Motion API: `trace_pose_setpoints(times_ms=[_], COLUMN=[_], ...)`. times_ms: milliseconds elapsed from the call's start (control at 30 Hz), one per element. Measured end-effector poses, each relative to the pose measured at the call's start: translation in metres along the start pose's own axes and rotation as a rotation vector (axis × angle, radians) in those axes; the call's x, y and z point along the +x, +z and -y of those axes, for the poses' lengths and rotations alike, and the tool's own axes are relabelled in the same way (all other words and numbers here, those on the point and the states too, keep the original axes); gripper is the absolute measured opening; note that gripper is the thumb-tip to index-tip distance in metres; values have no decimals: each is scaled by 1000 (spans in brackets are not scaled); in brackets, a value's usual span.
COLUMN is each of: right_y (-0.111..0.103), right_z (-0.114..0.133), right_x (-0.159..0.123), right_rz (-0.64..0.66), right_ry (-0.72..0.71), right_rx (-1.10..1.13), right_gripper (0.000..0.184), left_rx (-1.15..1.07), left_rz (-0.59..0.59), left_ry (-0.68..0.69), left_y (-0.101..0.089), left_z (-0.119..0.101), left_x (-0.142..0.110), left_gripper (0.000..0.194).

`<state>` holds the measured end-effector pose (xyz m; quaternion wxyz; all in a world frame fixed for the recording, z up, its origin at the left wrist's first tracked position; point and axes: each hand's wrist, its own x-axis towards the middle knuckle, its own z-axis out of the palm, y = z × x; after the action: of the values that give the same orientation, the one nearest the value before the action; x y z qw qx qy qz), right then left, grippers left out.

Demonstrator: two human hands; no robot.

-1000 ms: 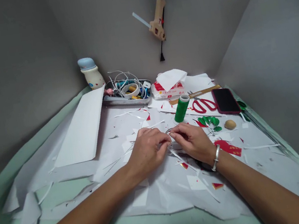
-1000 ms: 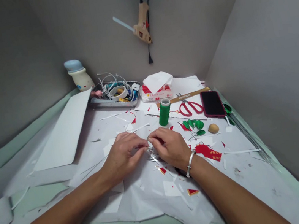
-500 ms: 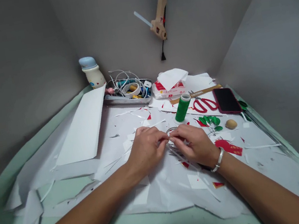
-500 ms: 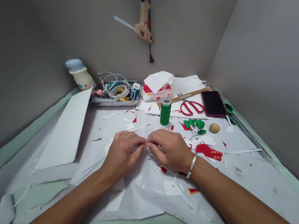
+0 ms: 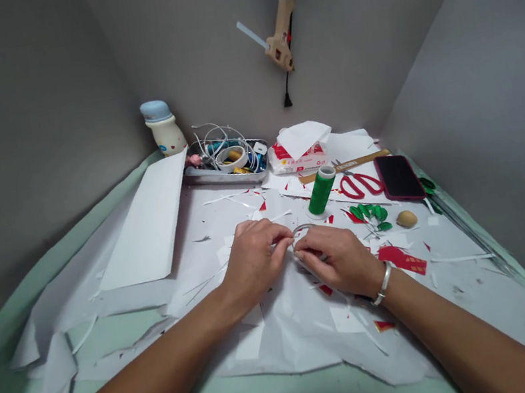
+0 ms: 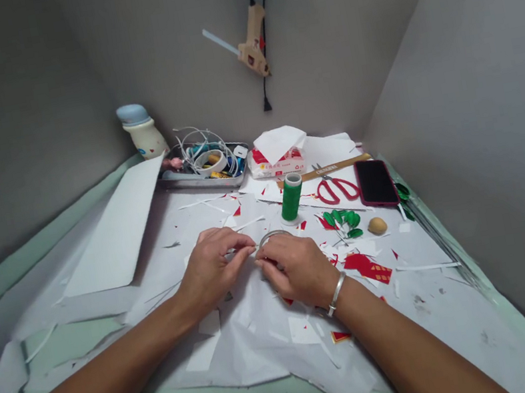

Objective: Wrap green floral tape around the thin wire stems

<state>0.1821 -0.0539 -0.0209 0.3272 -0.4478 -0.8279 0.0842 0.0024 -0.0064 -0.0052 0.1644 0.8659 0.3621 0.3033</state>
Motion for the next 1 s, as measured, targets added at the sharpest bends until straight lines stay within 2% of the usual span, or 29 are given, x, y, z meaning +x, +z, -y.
trace_pose_setpoints(times_ms=[133, 267, 367, 467, 633, 767, 867, 1000], right_y=[-2, 0, 3, 4, 2, 0, -1, 1], right_z=[1, -6, -12, -12, -2, 1, -2, -9], right_x=[1, 2, 2, 1, 1, 1, 1, 2], right_rz=[-105, -166, -145, -88, -4, -72, -142, -160], right_ry=[-1, 145, 230, 221, 95, 68, 122, 217], right_rx=[-34, 31, 95, 116, 99, 52, 46, 91], right_gripper=[10, 11, 11, 12, 12, 9, 9, 11], left_rx=[44, 21, -37, -92, -57, 25, 28, -18], left_rz=[54, 103, 81, 29, -13, 20, 73, 113], left_ry=[50, 116, 87, 22, -26, 7, 60, 89], left_y=[3, 5, 4, 2, 1, 3, 6, 8], left_z=[1, 0, -1, -2, 0, 3, 3, 2], left_x=[-1, -3, -2, 0, 2, 0, -1, 0], left_gripper=[12, 12, 10, 8, 10, 11, 12, 9])
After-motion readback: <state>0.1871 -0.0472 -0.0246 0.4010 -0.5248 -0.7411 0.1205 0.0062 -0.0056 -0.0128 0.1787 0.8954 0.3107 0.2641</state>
